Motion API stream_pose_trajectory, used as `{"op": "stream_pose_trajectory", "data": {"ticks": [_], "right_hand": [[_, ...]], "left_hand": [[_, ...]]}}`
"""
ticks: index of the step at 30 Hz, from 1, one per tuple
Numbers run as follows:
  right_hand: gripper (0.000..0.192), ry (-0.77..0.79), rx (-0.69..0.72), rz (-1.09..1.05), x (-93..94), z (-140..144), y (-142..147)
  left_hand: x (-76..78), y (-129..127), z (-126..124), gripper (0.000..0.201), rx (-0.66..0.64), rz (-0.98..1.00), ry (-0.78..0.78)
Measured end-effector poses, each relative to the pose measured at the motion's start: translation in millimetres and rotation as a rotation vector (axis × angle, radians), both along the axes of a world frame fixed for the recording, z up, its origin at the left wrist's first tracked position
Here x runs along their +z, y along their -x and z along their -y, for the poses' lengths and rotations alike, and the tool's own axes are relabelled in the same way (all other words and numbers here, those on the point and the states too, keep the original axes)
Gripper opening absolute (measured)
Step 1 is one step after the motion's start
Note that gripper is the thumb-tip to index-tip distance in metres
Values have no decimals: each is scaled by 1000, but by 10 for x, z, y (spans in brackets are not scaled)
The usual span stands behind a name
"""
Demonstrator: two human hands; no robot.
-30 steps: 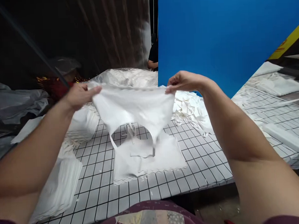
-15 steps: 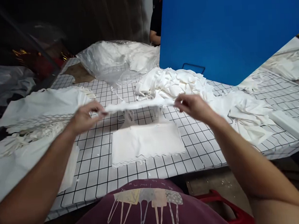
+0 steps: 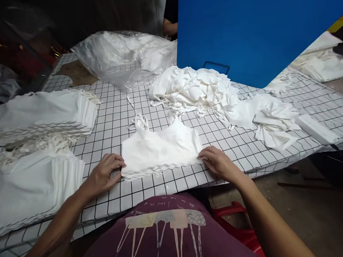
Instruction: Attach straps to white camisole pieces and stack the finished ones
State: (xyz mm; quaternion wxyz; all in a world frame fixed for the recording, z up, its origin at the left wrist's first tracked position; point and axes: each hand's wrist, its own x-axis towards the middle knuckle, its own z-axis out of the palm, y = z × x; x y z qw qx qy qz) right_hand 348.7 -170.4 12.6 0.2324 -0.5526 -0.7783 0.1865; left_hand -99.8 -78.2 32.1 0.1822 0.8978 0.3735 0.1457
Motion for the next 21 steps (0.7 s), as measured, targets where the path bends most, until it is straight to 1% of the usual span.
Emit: {"op": "stream_pose_trajectory", "data": {"ticks": [1, 3, 4, 6, 9, 11, 13, 15, 18, 19, 21], "right_hand": [[23, -4, 13, 62, -1, 25, 17], [27, -68, -28, 163, 18, 21, 94], [30, -106, -65, 207, 23, -2, 151], [39, -149, -110, 306, -7, -61, 275], [49, -109, -132, 460, -172, -102, 391], [54, -60, -186, 512, -296, -74, 395], [57, -25, -248, 521, -365, -25, 374], [59, -7, -262, 508, -369, 20, 358], [60, -1, -223, 477, -318, 58, 328], [59, 2, -209, 460, -295, 57, 303], [52, 3, -203, 395, -232, 6, 230]], "left_hand": [[-22, -7, 39, 21, -24, -6, 37], [-49, -63, 81, 28, -20, 30, 80], [-63, -109, 88, 31, 3, 57, 68], [-126, -212, 90, 39, 67, 72, -17], [-315, -305, 120, 57, 100, -35, -139], [-442, -307, 162, 63, 97, -96, -155], [-510, -288, 204, 66, 117, -93, -154], [-513, -272, 231, 69, 139, -76, -132], [-469, -245, 241, 73, 120, -83, -76], [-453, -237, 236, 73, 116, -81, -72], [-420, -253, 205, 71, 141, -40, -110]]}}
